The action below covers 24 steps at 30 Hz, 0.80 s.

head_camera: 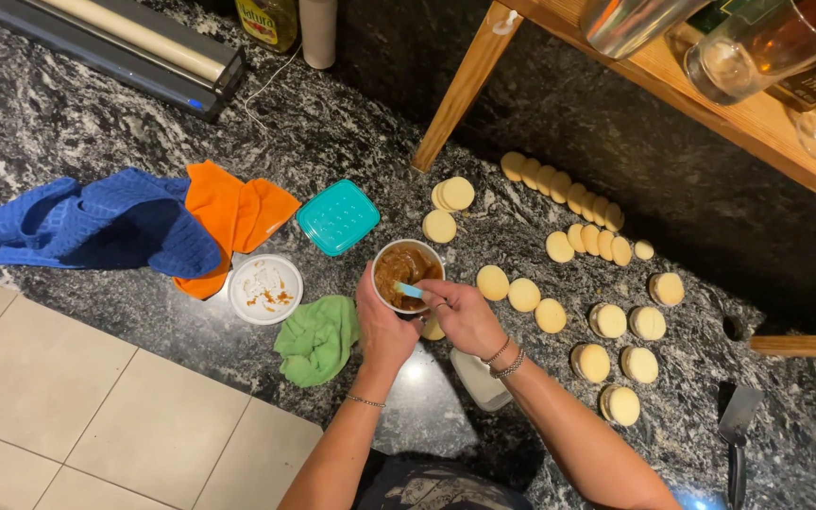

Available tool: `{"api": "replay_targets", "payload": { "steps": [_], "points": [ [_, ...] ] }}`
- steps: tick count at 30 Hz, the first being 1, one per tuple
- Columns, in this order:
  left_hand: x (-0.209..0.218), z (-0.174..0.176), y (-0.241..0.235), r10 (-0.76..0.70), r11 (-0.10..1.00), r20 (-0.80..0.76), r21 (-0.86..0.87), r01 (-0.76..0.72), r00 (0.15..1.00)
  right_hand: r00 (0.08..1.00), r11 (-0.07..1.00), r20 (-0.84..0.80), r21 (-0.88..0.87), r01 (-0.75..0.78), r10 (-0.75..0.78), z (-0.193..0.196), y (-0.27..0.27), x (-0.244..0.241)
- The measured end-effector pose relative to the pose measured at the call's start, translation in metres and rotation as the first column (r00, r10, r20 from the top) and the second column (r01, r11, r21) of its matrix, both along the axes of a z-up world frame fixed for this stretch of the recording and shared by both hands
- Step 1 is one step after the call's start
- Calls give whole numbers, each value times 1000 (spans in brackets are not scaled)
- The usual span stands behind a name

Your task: The person spreads a brown paste onto round cookies using a small blue spatula, then places another cookie on top to form a sandwich. They repeat this process for several cookies, arranging the finished sandwiches on the countertop.

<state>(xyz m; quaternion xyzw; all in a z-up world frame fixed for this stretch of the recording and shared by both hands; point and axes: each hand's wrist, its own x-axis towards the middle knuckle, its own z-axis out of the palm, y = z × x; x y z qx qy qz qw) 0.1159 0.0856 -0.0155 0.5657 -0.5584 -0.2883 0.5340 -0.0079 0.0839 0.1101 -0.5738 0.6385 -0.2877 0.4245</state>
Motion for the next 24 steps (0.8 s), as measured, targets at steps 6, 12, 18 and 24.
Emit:
{"api": "replay_targets", "payload": {
  "steps": [6,12,18,24],
  "points": [
    [0,17,2,-9,1000,19,28,8,1000,955,987,262,110,114,-140,14,3,12],
    [-1,23,3,7,1000,45,11,-7,999,804,928,472,259,267,-363,-3,15,12],
    [0,24,7,22,997,69,72,-26,997,687,906,590,300,299,-423,-37,26,-1],
    [21,72,12,-98,949,156,312,45,983,744,907,521,204,368,-419,-7,23,-3]
  ]
}}
